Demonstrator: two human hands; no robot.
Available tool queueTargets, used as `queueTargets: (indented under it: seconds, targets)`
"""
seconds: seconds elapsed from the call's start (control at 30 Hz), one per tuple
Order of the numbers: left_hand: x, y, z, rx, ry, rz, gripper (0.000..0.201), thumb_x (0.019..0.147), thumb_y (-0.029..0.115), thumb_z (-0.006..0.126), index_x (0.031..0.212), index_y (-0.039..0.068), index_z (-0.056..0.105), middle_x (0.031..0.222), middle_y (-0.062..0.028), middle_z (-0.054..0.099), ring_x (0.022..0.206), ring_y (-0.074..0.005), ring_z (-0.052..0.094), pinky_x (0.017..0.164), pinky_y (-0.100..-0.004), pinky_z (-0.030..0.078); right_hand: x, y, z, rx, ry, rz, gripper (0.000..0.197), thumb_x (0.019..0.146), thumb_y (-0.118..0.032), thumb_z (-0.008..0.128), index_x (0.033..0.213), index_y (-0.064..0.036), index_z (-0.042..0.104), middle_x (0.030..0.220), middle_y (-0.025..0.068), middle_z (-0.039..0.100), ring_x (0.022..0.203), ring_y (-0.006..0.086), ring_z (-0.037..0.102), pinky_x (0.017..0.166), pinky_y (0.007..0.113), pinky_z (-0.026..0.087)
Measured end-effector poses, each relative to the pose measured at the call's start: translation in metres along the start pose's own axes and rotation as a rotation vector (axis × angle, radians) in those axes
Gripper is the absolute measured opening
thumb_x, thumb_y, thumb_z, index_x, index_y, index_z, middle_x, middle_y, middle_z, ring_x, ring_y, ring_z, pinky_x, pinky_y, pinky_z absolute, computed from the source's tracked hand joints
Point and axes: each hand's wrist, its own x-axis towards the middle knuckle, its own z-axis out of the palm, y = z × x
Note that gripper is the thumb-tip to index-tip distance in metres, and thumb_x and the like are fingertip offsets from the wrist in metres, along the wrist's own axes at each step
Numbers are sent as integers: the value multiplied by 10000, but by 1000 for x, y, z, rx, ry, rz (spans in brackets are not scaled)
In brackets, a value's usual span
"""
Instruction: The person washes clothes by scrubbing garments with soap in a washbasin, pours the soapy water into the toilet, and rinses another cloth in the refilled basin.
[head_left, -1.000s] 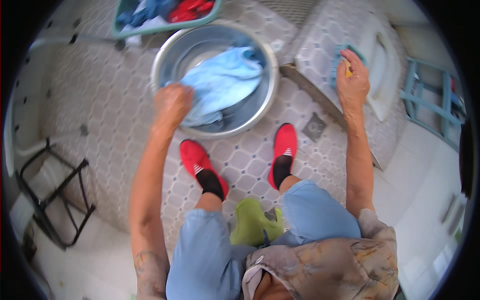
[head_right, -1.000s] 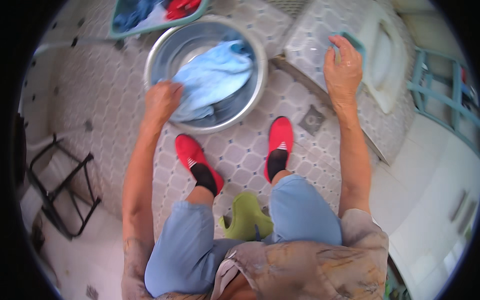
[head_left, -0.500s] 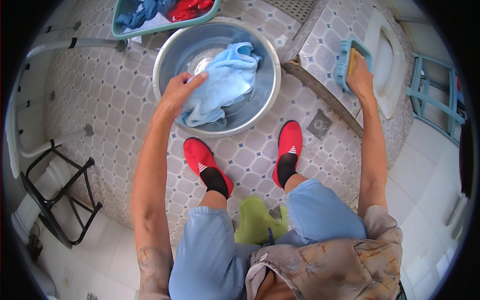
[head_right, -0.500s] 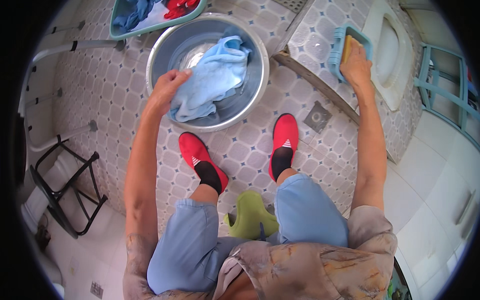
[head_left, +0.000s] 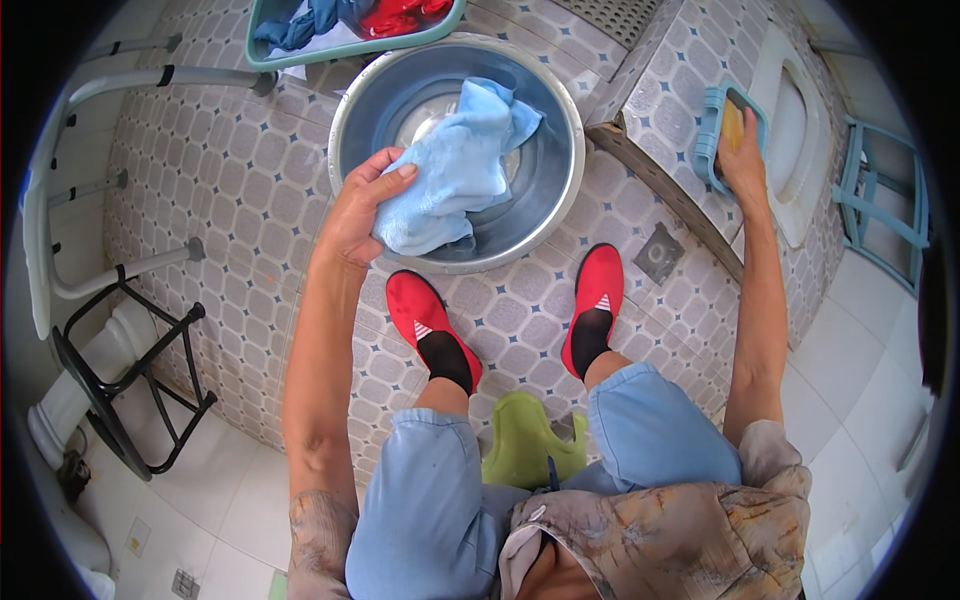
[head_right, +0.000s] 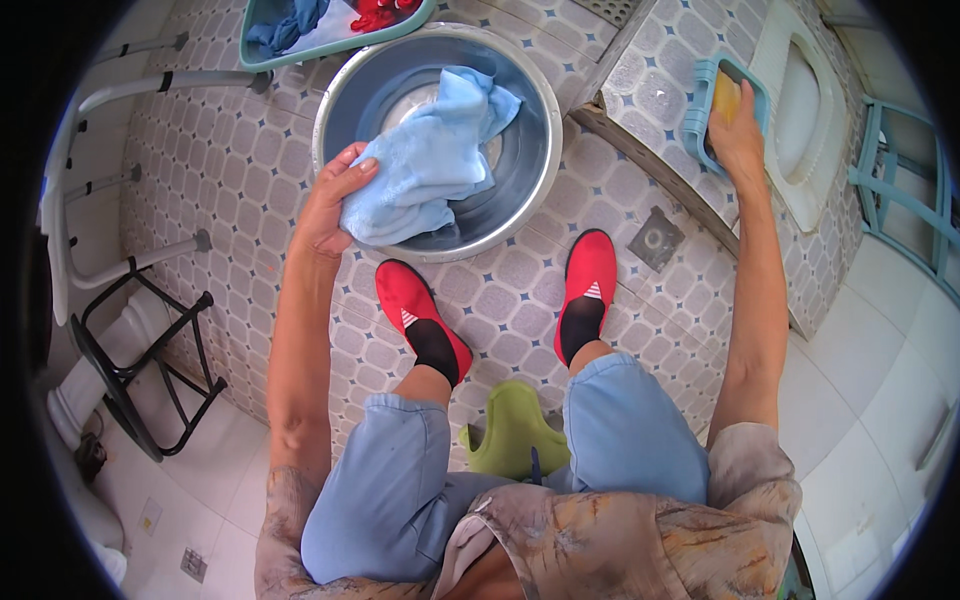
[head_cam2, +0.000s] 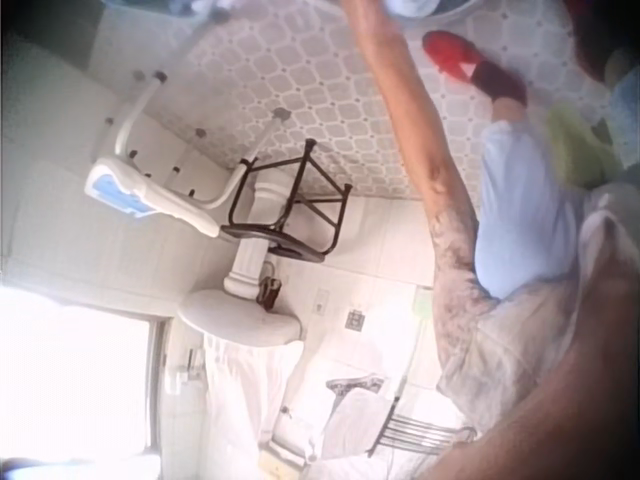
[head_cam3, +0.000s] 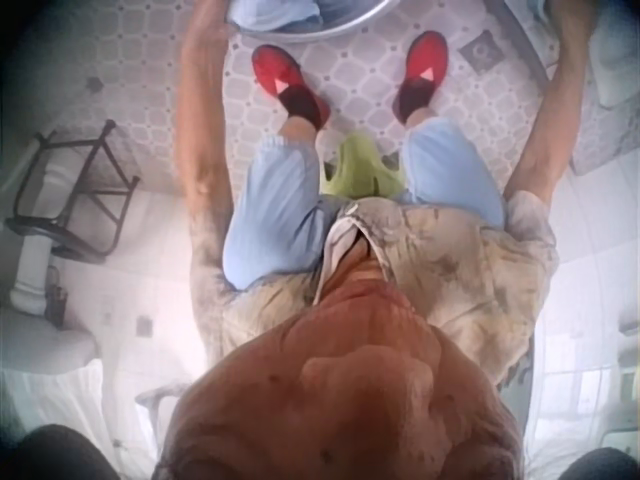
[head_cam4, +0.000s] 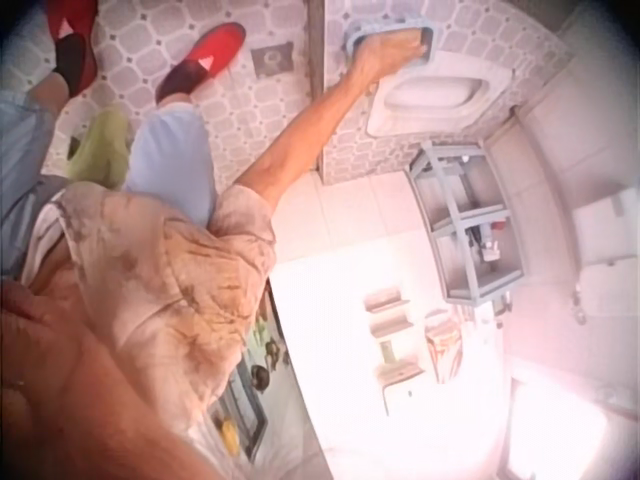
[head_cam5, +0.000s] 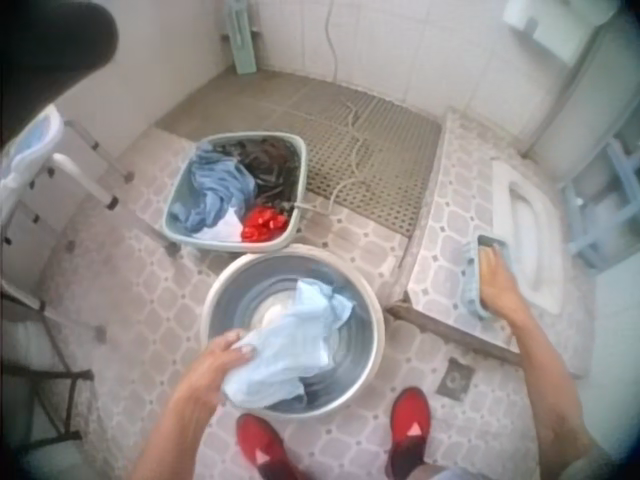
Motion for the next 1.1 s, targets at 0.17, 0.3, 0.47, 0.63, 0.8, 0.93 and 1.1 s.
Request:
queueTargets:
  seconds: [0.17,0.3,0.47,0.63,0.8,0.93,1.1]
  targets:
    - [-30,29,21,-182,0,149,277,852,95,604,1097,-12,528,976,-102,628,859,-178,643,785,-308,526,-8,-7,-17,185,40,-14,659,856,-285,496,1414,-22,265,1232,238,536,1113,357,539,933,381,412]
    - [-75,42,38,-304,195,88,290,860,97,581,1114,-23,512,1028,-141,619,909,-235,643,829,-355,527,-27,-27,-39,691,17,126,592,900,-276,474,1405,-21,300,1284,169,491,1115,242,523,948,337,401]
    - [-73,46,37,-310,264,93,285,875,123,571,1110,-38,556,1019,-170,636,911,-266,646,838,-385,530,-60,-74,-66,1589,-154,81,602,908,-289,499,1389,13,301,1242,159,477,1034,241,500,911,370,400]
    - [51,17,36,290,528,324,306,807,204,658,987,-31,584,911,-135,636,783,-241,631,709,-338,500,-65,-95,-58,2014,-688,-175,567,937,-398,401,1368,-32,358,1275,177,447,1011,294,488,829,396,427]
    - [160,-33,13,1096,676,378,341,785,192,645,958,-90,561,936,-231,636,871,-348,637,783,-393,505,-82,-131,-25,2076,-896,-93,570,953,-441,375,1362,-44,373,1286,181,437,1002,282,499,809,402,434]
    - [176,-34,36,1722,395,431,306,822,149,570,935,-133,534,958,-279,626,898,-394,624,819,-406,507,-90,-154,-10,2092,-925,-24,550,965,-422,356,1361,-40,363,1268,189,459,972,284,533,831,422,457]
    - [163,-30,15,1473,357,517,187,805,109,589,904,-50,592,954,-170,659,853,-309,652,754,-383,520,-86,-182,5,1976,-966,-130,529,976,-388,343,1346,-12,362,1258,181,486,988,286,562,842,412,492]
